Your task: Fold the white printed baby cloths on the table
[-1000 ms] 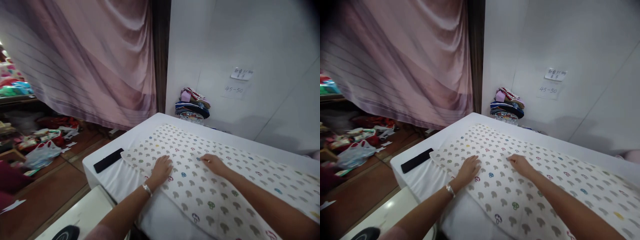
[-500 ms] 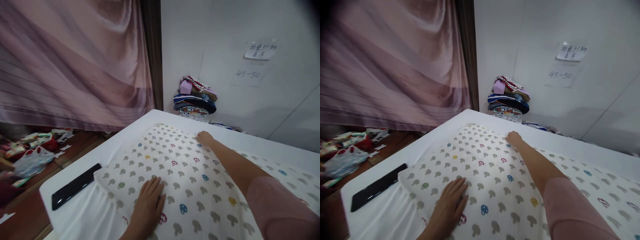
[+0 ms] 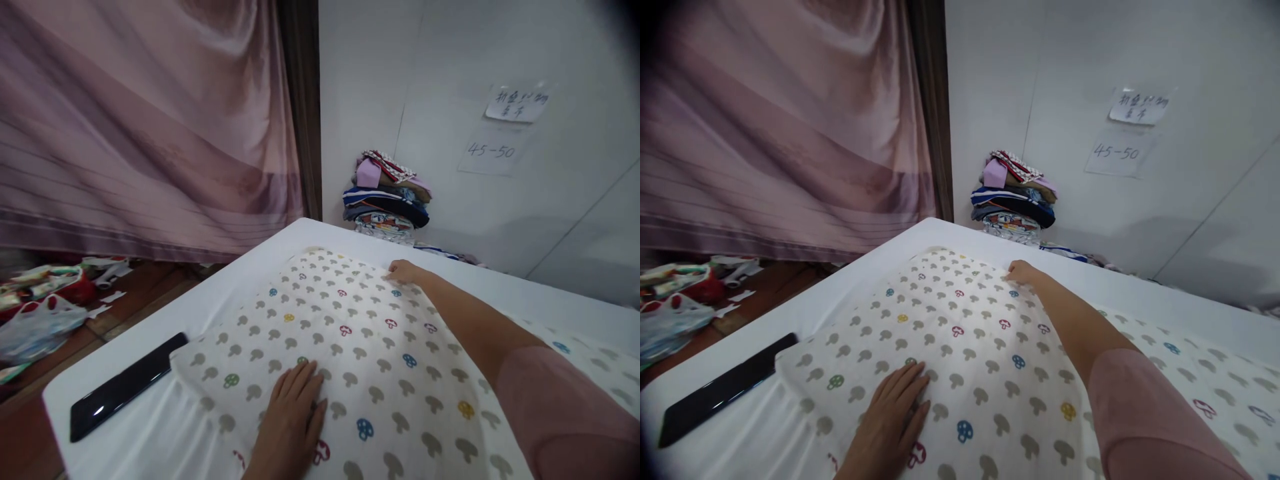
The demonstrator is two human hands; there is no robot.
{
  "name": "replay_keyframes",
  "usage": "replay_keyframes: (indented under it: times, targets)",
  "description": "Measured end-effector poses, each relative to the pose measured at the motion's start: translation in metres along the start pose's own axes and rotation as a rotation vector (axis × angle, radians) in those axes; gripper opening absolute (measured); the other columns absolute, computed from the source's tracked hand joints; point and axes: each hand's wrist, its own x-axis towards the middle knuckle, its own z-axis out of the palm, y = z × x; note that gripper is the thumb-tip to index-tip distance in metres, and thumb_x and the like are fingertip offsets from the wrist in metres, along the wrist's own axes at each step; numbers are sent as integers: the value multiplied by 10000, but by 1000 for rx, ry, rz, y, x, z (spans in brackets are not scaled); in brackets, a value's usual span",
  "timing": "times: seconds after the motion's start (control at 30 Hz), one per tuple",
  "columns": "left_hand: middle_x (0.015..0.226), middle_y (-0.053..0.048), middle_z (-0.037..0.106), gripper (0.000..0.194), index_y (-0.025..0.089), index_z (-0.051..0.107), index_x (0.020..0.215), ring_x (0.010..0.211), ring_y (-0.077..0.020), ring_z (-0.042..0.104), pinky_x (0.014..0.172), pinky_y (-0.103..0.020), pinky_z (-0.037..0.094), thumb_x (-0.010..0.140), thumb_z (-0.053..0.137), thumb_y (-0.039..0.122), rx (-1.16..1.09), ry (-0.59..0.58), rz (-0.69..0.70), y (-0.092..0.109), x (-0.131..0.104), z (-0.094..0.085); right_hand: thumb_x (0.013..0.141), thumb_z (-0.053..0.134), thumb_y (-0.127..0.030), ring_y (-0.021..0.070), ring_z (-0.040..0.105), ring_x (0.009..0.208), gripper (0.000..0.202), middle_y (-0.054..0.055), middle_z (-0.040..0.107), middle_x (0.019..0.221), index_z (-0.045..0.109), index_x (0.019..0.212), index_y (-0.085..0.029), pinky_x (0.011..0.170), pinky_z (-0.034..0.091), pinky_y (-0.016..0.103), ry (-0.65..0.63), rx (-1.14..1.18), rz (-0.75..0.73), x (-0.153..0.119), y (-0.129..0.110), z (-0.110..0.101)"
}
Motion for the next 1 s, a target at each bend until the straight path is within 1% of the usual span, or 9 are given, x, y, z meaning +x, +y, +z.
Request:
replay_keyframes:
  times: [0.17,0.27,0.47,0.53,0.6,0.73,0.83,1.0]
  targets:
    - [1293,-12,546,360,313,545,1188,1197,-254,498,961,-491,467,829,519,311,-17,4,-12,0,0,1,723,616,-174,162,587,811,177,60,674,906,654,890,-131,648,409,213,72,39,-13,-2,-1,4]
    - [1289,-13,549,364,322,547,1189,1195,-254,500,969,-487,461,826,522,313,-31,4,-14,-1,0,1,736,595,-167,158,585,799,149,52,673,891,649,870,-134,647,408,214,103,65,-20,-2,-2,7]
    - [1278,-32,557,353,288,566,1173,1186,-250,506,968,-468,461,824,519,311,-9,6,-2,0,2,-1,758,583,-170,141,598,778,171,48,681,879,659,904,-121,648,415,196,103,104,-20,-1,-4,8]
    - [1277,-43,558,340,270,577,1157,1180,-247,510,960,-456,467,822,523,308,24,18,16,0,2,-2,776,579,-185,150,603,829,213,58,680,935,656,964,-122,682,421,197,118,101,-4,1,-5,8]
    - [1271,-50,562,330,253,586,1144,1174,-241,514,956,-437,468,822,526,291,47,27,33,0,3,-3,799,570,-217,171,606,873,222,78,676,978,660,978,-121,710,427,211,132,91,27,5,-6,8]
    - [1266,-53,566,318,225,591,1135,1173,-232,512,957,-415,463,826,528,271,79,29,58,1,3,-4,831,546,-254,218,619,870,205,121,687,942,691,839,-110,706,440,249,125,66,92,14,-9,8]
    - [1272,-49,560,320,227,585,1143,1176,-227,507,962,-412,456,831,526,269,89,27,67,1,4,-6,807,580,-242,214,621,879,163,105,690,948,694,835,-129,692,441,236,122,56,99,16,-11,6]
    - [1256,-53,570,306,225,599,1122,1161,-222,517,955,-408,456,828,523,259,80,39,64,2,5,-6,731,657,-223,181,629,816,109,58,696,872,694,803,-151,637,437,208,99,45,78,15,-11,6]
